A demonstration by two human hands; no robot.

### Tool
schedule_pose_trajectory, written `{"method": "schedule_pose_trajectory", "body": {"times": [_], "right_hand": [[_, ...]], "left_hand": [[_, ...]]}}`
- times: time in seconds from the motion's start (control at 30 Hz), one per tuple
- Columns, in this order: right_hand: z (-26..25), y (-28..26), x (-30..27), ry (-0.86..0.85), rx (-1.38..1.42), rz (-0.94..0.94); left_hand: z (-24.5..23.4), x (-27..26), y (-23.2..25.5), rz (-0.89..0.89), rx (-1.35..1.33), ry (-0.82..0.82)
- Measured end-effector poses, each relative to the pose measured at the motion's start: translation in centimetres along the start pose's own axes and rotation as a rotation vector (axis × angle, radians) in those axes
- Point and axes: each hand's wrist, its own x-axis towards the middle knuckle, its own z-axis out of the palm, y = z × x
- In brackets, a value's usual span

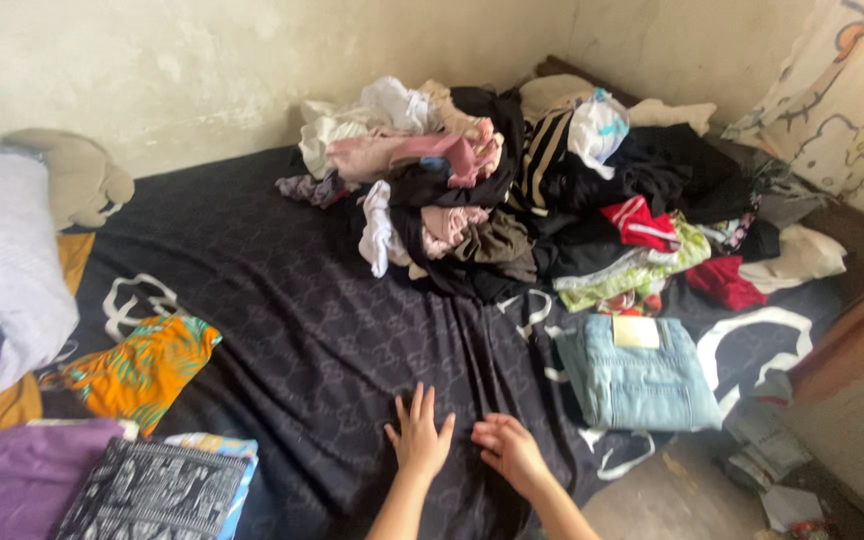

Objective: The person picks up various items of clothing from a pile on a bed, smooths them out, folds them into rectangular shapes, and stacks them to one side.

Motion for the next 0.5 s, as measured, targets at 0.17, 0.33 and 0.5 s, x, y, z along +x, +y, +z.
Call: {"method": "schedule_pose_trajectory", "body": {"times": [0.17, 0.33, 0.5], "right_hand": [[1.8, -3.1, 3.3, 0.091, -0.463, -0.129], [4.0, -8.9, 15.5, 0.165, -1.001, -0.847], [9.3, -17.6, 20.6, 0.182, -1.317, -1.131]], "left_hand": [[-2.8, -1.3, 2.9, -0.104, 0.086, -0.071], [-2.9, -1.3, 2.7, -0.126, 0.036, -0.073], [-1.9, -0.1, 2.0, -0.139, 0.016, -0.153]]}}
